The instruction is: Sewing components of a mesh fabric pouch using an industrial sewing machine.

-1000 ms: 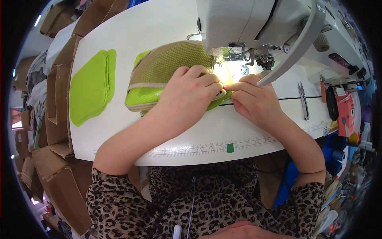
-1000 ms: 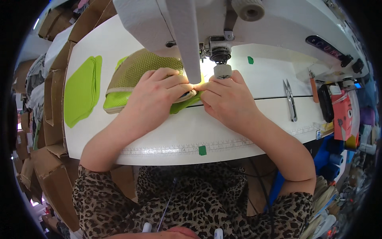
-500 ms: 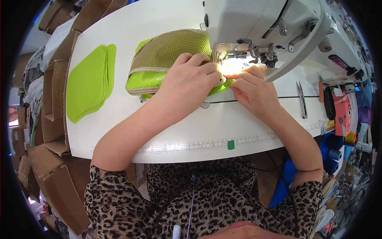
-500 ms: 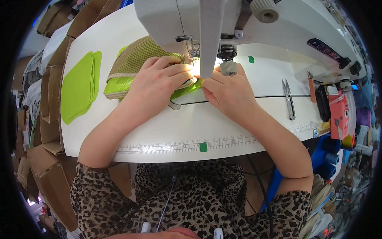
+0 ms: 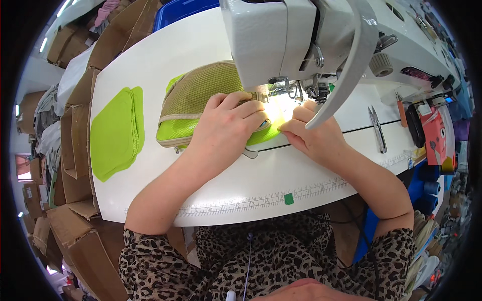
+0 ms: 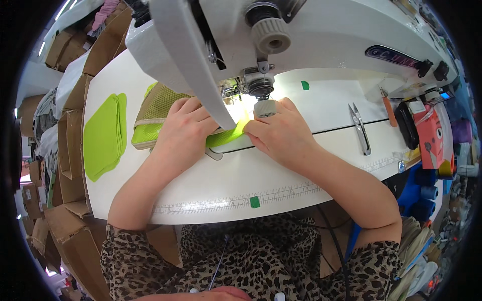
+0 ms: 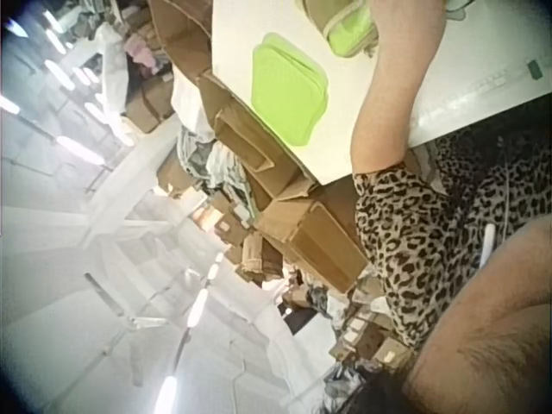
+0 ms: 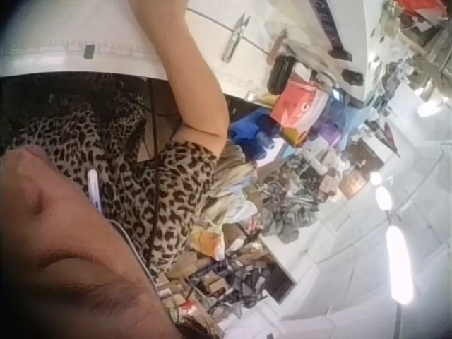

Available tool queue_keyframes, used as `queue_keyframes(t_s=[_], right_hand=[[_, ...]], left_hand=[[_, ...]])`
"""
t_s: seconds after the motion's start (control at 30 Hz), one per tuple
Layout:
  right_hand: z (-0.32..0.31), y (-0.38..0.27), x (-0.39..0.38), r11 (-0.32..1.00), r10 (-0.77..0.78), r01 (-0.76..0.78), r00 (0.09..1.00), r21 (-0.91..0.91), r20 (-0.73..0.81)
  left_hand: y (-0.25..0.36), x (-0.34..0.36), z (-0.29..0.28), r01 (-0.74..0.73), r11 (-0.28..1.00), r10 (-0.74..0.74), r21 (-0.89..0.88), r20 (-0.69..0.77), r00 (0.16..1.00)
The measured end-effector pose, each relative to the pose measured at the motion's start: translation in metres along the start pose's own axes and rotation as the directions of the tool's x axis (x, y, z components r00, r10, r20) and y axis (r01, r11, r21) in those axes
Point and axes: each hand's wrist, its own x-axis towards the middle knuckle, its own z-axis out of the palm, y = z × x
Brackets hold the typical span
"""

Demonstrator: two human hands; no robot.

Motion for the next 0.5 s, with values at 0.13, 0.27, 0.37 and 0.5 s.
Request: queue_keyframes(t_s=[0.13, 0.27, 0.37, 0.5], right_hand=[[0.0008, -0.0026, 0.002, 1.0, 0.005, -0.005, 1.0, -0.004, 0.03], [0.0012, -0.004, 0.005, 0.999, -0.026, 0.027, 0.999, 0.032, -0.044], [0.0037, -0.0037, 0.0042, 0.996, -0.076, 0.073, 0.995, -0.06, -0.056], [0.0006, -0.0031, 0.0019, 0.995, -0.072, 0.072, 0.997, -0.075, 0.0]], left_hand=[[0.0011, -0.0029, -0.0033, 0.008, 1.0, -0.008, 0.002, 0.01, 1.0], [0.0071, -0.0018, -0.0039, 0.01, 1.0, -0.01, 0.028, 0.02, 1.0], [0.008, 0.0009, 0.0007, -0.02, 0.998, 0.022, 0.067, -0.019, 1.0], [0.0091, 0.0013, 0.0025, -0.022, 0.999, 0.023, 0.033, -0.033, 0.999]])
